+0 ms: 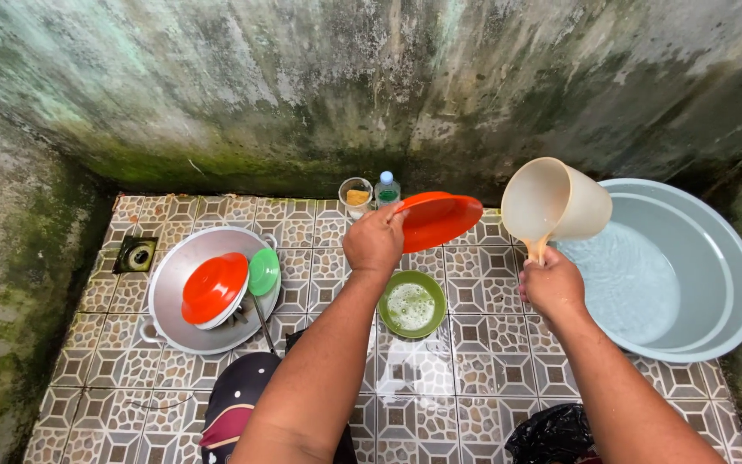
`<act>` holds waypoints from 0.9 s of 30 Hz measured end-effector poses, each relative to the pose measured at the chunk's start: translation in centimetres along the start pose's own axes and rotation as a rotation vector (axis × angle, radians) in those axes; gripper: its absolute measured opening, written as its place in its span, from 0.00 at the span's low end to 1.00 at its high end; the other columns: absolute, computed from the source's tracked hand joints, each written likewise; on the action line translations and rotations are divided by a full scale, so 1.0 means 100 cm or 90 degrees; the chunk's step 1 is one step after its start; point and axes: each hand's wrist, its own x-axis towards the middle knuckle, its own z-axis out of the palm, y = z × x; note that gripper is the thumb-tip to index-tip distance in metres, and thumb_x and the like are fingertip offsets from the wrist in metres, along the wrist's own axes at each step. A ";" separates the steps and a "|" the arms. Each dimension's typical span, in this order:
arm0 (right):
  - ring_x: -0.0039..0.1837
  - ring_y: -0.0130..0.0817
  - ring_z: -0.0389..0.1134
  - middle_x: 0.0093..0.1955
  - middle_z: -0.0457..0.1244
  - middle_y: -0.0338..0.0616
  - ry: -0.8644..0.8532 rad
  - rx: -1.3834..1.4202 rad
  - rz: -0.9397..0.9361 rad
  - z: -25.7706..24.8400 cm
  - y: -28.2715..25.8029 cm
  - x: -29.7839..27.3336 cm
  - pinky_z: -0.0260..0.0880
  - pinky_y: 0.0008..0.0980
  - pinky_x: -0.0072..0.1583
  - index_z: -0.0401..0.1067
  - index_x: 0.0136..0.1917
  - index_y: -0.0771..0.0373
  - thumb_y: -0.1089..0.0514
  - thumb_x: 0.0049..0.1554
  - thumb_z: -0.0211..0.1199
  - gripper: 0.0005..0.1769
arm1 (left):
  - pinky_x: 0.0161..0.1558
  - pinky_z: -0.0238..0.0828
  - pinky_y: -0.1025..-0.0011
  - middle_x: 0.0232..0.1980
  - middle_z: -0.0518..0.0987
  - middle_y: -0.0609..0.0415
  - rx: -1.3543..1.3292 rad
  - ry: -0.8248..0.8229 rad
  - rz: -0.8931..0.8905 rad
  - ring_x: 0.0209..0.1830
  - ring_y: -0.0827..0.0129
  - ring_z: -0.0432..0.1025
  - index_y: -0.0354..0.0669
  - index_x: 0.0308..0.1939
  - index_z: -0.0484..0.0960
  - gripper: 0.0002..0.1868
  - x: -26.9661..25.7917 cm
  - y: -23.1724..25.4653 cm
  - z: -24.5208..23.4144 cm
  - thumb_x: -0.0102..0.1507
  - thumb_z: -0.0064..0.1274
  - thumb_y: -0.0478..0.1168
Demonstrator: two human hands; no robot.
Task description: Washing and rinsing various bowls and plates by hand while sitting on the floor.
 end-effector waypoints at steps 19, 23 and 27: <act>0.32 0.31 0.65 0.35 0.64 0.42 -0.016 -0.097 -0.053 0.006 -0.002 -0.015 0.67 0.35 0.36 0.73 0.58 0.62 0.62 0.62 0.55 0.12 | 0.43 0.77 0.70 0.37 0.87 0.48 -0.270 -0.114 -0.277 0.35 0.67 0.81 0.43 0.48 0.89 0.15 -0.005 -0.049 0.037 0.58 0.58 0.37; 0.33 0.32 0.66 0.35 0.65 0.43 -0.018 -0.130 -0.066 0.007 0.001 -0.014 0.67 0.37 0.38 0.73 0.59 0.62 0.61 0.62 0.56 0.12 | 0.43 0.76 0.69 0.37 0.87 0.49 -0.264 -0.080 -0.331 0.35 0.68 0.81 0.45 0.47 0.89 0.15 -0.005 -0.064 0.049 0.59 0.53 0.34; 0.34 0.34 0.67 0.35 0.66 0.45 -0.011 -0.198 -0.079 0.007 0.000 -0.014 0.68 0.40 0.41 0.74 0.58 0.62 0.59 0.63 0.56 0.12 | 0.44 0.76 0.69 0.39 0.88 0.51 -0.261 -0.081 -0.373 0.37 0.68 0.81 0.44 0.47 0.86 0.14 -0.007 -0.067 0.050 0.59 0.52 0.31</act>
